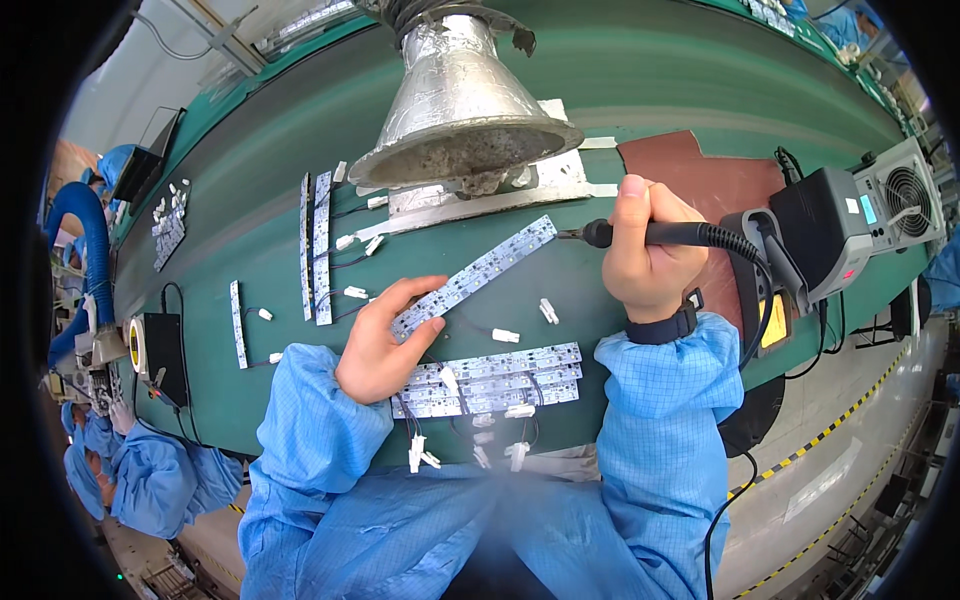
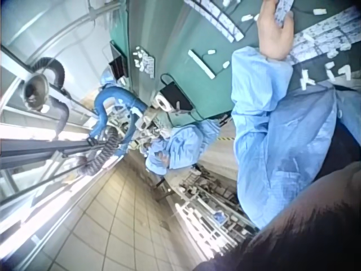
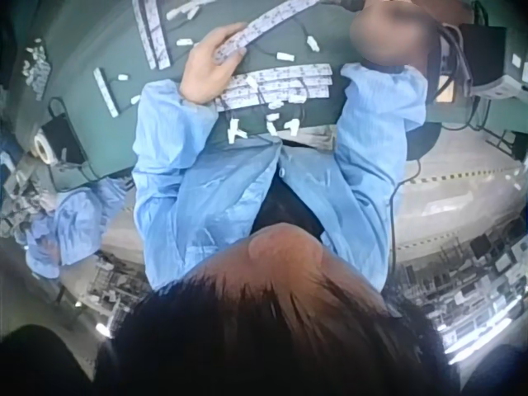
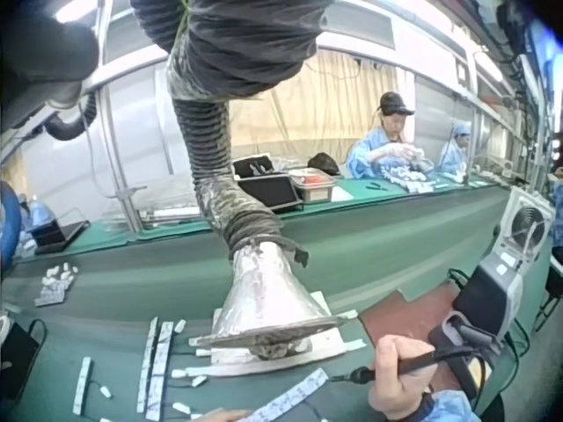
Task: The person picks up a soldering iron, solders circuit board strips one by one, and arranges them into a stack on the table.
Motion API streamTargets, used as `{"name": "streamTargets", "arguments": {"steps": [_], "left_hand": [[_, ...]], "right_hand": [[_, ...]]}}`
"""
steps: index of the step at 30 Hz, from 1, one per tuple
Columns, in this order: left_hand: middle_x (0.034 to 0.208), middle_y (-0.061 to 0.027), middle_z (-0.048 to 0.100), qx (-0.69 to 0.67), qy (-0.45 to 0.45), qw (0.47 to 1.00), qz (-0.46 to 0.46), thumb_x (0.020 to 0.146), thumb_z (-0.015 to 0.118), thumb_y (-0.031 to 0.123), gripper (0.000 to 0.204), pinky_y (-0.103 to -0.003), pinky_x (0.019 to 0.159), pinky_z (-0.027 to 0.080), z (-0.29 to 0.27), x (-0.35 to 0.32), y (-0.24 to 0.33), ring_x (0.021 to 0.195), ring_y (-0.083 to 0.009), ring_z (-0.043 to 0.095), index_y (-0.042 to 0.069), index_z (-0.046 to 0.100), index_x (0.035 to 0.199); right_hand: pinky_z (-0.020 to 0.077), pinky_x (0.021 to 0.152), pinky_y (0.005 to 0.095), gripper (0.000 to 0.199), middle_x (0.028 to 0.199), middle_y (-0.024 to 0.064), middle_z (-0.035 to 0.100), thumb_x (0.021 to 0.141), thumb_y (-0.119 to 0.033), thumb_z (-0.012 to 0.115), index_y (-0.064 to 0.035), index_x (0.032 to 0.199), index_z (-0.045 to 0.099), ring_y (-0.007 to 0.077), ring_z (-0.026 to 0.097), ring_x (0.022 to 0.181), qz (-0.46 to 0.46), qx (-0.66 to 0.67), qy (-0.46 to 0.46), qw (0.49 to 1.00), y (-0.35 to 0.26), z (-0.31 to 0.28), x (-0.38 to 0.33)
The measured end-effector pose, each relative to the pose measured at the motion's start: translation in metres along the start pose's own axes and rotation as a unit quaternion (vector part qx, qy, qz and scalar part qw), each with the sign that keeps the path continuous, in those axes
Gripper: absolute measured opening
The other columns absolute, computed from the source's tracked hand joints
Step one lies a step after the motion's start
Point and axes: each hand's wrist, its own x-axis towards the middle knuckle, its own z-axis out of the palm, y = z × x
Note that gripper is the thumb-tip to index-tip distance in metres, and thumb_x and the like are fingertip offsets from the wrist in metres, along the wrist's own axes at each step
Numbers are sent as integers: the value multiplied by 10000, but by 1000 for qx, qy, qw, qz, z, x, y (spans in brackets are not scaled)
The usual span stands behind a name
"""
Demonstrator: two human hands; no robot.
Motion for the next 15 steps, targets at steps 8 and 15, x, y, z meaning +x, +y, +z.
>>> {"name": "streamTargets", "arguments": {"steps": [8,15], "left_hand": [[1118,-153,630,-9,-1,1000,-5,858,618,-10,370,-317,961,447,0,0,-2,1073,-227,605,-28,573,1226],[1130,-154,630,-14,-6,1000,-13,863,613,-7,367,-318,966,445,2,2,0,1081,-223,603,-30,571,1227]], "right_hand": [[271,449,239,393,517,-7,458,946,-110,560,8,578,489,48,372,492,5,22,-1,1000,2,1,-2],[271,446,241,393,517,-8,460,947,-113,561,4,578,489,50,377,489,13,24,-6,1000,2,0,-1]]}}
